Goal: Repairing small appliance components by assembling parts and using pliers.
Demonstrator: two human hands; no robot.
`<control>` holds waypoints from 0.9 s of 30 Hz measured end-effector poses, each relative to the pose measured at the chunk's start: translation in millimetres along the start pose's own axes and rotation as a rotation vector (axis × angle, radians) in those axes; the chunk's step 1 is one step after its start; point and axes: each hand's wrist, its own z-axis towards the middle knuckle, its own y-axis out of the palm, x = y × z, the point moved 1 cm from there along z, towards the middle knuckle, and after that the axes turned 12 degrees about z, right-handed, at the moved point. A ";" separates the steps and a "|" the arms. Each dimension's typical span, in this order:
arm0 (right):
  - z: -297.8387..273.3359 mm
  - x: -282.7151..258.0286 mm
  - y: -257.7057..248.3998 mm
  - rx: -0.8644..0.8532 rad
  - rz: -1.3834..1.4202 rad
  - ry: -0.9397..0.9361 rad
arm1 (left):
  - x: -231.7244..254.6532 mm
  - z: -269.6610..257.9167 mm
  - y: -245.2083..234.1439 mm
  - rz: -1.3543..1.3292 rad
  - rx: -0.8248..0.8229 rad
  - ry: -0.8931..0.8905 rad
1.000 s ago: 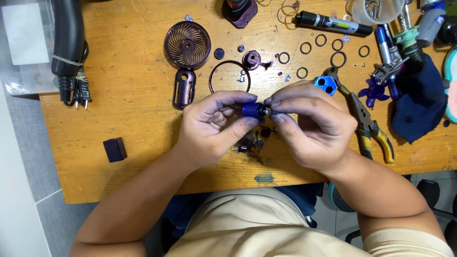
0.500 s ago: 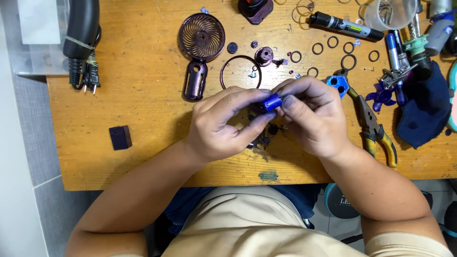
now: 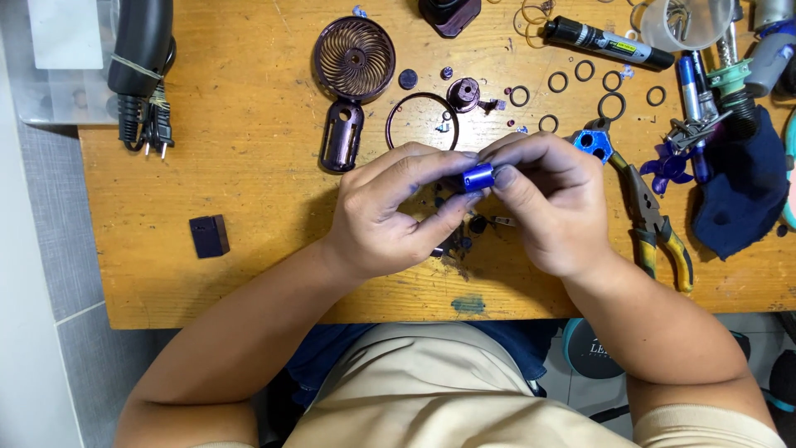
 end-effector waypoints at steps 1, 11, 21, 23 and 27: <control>0.6 -2.9 0.6 -0.001 0.001 0.001 | -0.6 0.5 -0.7 0.001 0.000 -0.002; 2.8 -13.3 1.8 -0.063 -0.151 -0.101 | -2.7 5.2 -0.8 -0.064 -0.079 -0.085; 1.2 -18.8 8.2 -0.026 -0.268 -0.278 | -6.6 -10.9 14.1 -0.538 -0.100 -0.482; 5.3 -20.1 9.7 -0.029 -0.312 -0.429 | -12.4 -12.6 14.7 -0.599 -0.132 -0.496; 4.4 -23.5 11.8 0.000 -0.351 -0.625 | -9.0 -10.1 14.2 -0.648 -0.186 -0.444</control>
